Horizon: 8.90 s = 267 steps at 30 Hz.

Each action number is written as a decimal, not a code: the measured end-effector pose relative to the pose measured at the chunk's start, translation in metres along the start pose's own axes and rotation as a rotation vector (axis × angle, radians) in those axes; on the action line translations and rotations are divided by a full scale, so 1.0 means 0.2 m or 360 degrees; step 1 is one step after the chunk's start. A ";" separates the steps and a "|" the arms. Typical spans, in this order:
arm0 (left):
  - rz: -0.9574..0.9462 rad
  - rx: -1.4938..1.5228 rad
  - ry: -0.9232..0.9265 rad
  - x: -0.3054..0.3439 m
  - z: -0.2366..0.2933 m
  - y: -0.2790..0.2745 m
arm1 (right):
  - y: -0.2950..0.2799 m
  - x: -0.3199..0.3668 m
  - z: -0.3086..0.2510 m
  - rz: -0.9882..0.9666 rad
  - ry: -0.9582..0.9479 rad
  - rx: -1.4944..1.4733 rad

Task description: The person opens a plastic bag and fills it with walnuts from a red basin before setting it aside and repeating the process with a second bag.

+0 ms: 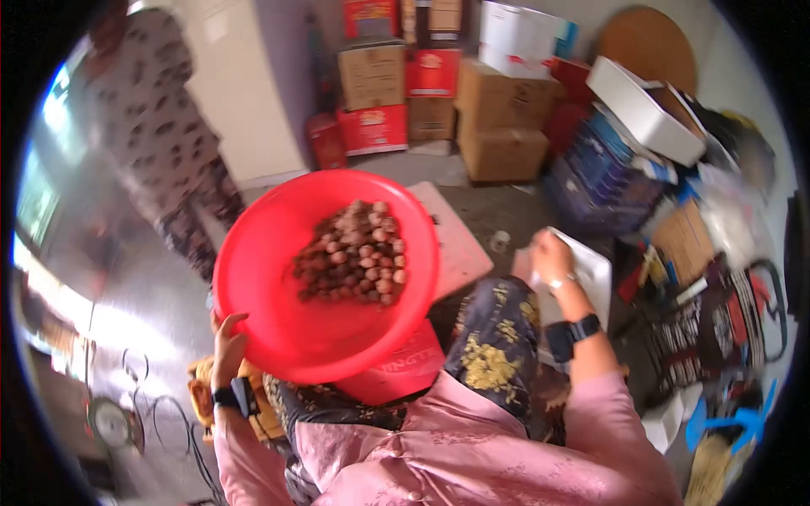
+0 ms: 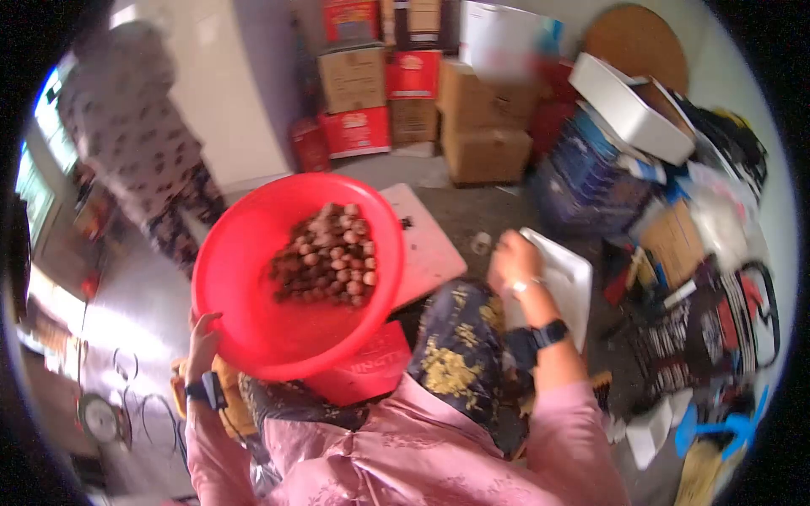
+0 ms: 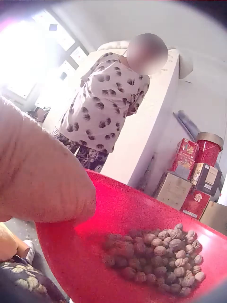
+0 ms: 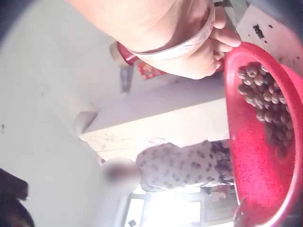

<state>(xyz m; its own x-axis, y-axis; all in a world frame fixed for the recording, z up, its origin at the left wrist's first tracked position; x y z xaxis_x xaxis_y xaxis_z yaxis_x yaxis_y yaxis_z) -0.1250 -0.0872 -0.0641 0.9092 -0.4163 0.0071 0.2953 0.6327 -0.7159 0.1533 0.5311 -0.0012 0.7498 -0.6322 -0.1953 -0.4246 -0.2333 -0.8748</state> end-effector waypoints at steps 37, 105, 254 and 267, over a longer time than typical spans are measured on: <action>-0.0898 0.0031 0.0558 0.37 1.12 0.57 | -0.30 -0.26 -0.64 -0.0903 -0.0491 -0.1169; 0.0385 0.0696 -0.0305 0.08 0.69 0.41 | 1.00 -0.32 -1.32 -0.1684 -0.0624 -0.0624; -0.0053 0.1164 -0.0354 0.05 0.67 0.51 | 0.83 0.07 -1.59 -0.2203 -0.0758 -0.1507; -0.0021 0.0982 -0.0324 0.05 0.67 0.49 | 1.09 -0.06 -1.31 -0.1830 -0.1084 0.0298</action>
<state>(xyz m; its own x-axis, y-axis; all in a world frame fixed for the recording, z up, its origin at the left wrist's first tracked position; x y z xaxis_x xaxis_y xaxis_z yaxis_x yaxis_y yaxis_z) -0.0479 0.0578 -0.0412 0.9238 -0.3332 0.1887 0.3664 0.9124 -0.1825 -0.0816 0.2933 -0.0740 0.7549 0.3541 0.5521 0.6439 -0.2403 -0.7264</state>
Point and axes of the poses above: each hand's wrist, its own x-axis away from the middle knuckle, its own y-axis out of the palm, z = x × y, the point moved 4 cm from there along -x, towards the middle knuckle, and after that the axes turned 11 degrees about -z, right-handed, at the moved point
